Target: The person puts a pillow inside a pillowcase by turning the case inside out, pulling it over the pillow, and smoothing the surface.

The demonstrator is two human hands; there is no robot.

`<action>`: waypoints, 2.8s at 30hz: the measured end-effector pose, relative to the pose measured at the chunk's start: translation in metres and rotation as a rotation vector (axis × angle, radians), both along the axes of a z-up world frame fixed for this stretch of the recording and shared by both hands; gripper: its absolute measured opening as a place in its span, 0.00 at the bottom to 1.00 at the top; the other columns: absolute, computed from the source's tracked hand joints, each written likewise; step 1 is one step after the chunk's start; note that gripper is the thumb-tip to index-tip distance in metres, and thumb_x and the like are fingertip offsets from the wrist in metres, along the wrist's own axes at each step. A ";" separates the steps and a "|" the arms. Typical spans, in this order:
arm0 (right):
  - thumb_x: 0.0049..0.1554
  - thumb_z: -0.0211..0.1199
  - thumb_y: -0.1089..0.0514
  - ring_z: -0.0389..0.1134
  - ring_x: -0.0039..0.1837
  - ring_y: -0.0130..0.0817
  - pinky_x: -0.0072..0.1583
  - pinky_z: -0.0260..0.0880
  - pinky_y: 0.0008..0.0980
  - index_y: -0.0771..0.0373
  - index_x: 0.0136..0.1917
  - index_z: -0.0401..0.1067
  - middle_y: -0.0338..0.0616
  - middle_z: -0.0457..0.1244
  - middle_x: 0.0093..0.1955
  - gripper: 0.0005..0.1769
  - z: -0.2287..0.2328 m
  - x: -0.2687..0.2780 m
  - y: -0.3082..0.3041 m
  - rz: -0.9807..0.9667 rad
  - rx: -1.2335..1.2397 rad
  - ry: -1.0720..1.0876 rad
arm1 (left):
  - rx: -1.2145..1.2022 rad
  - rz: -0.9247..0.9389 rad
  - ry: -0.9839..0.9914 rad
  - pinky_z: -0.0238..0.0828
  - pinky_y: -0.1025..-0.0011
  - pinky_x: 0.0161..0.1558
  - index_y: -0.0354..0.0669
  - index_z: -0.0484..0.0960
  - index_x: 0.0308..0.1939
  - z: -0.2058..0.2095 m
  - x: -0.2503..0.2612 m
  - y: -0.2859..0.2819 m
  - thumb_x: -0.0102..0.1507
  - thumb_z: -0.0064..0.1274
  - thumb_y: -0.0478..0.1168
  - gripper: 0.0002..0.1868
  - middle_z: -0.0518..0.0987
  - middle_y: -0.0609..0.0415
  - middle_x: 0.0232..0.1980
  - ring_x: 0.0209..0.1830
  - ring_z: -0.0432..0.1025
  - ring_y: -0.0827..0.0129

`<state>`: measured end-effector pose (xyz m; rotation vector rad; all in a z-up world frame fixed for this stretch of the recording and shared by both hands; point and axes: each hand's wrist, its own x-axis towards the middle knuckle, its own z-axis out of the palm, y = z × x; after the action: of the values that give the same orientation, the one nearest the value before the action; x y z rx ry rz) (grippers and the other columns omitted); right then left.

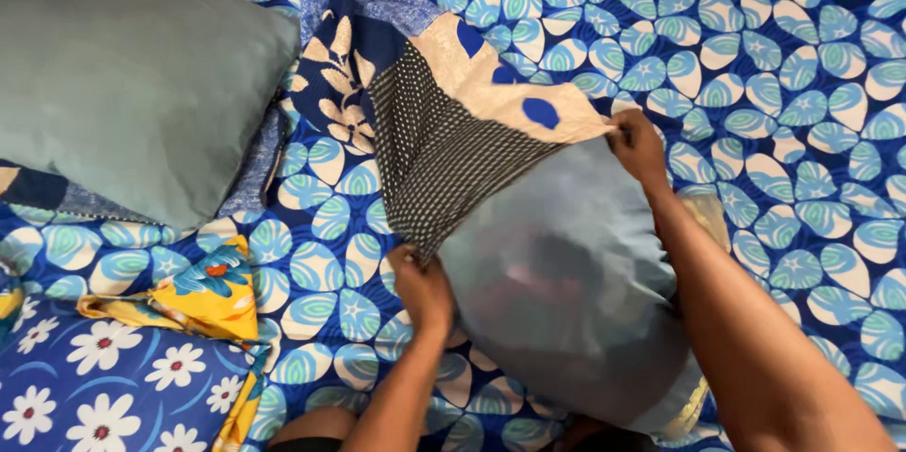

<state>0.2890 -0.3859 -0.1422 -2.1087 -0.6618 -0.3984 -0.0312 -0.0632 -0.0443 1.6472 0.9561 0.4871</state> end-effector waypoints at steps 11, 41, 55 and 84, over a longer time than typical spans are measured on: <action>0.52 0.67 0.38 0.67 0.64 0.38 0.65 0.64 0.38 0.62 0.72 0.63 0.48 0.65 0.65 0.43 0.148 -0.087 0.075 -0.112 -0.079 0.965 | 0.564 -0.347 0.096 0.61 0.47 0.60 0.30 0.61 0.69 0.063 -0.017 0.039 0.51 0.57 0.33 0.42 0.70 0.29 0.64 0.62 0.64 0.35; 0.60 0.60 0.51 0.63 0.72 0.51 0.70 0.62 0.45 0.63 0.67 0.68 0.51 0.64 0.67 0.24 0.217 -0.203 0.178 -0.595 -0.239 0.323 | 0.854 -0.789 -0.458 0.66 0.54 0.54 0.42 0.78 0.57 0.137 0.030 -0.027 0.59 0.57 0.40 0.22 0.78 0.48 0.52 0.56 0.72 0.52; 0.50 0.63 0.36 0.63 0.74 0.47 0.71 0.62 0.43 0.59 0.74 0.61 0.52 0.61 0.74 0.45 0.215 -0.163 0.122 -0.112 0.040 0.752 | -0.243 -0.405 -0.249 0.70 0.72 0.56 0.41 0.58 0.65 0.007 -0.036 0.050 0.57 0.54 0.27 0.35 0.79 0.47 0.55 0.55 0.76 0.65; 0.40 0.73 0.36 0.55 0.72 0.55 0.62 0.58 0.73 0.45 0.64 0.71 0.50 0.56 0.66 0.38 0.224 -0.243 0.197 -0.441 -0.746 0.279 | -0.009 -0.519 0.005 0.68 0.68 0.35 0.36 0.78 0.41 -0.012 -0.036 0.055 0.61 0.61 0.41 0.13 0.78 0.54 0.28 0.27 0.70 0.69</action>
<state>0.0458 -0.1887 0.0815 -2.9634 -0.1708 -0.0780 -0.0673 -0.0085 -0.0567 1.8051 0.4992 0.1242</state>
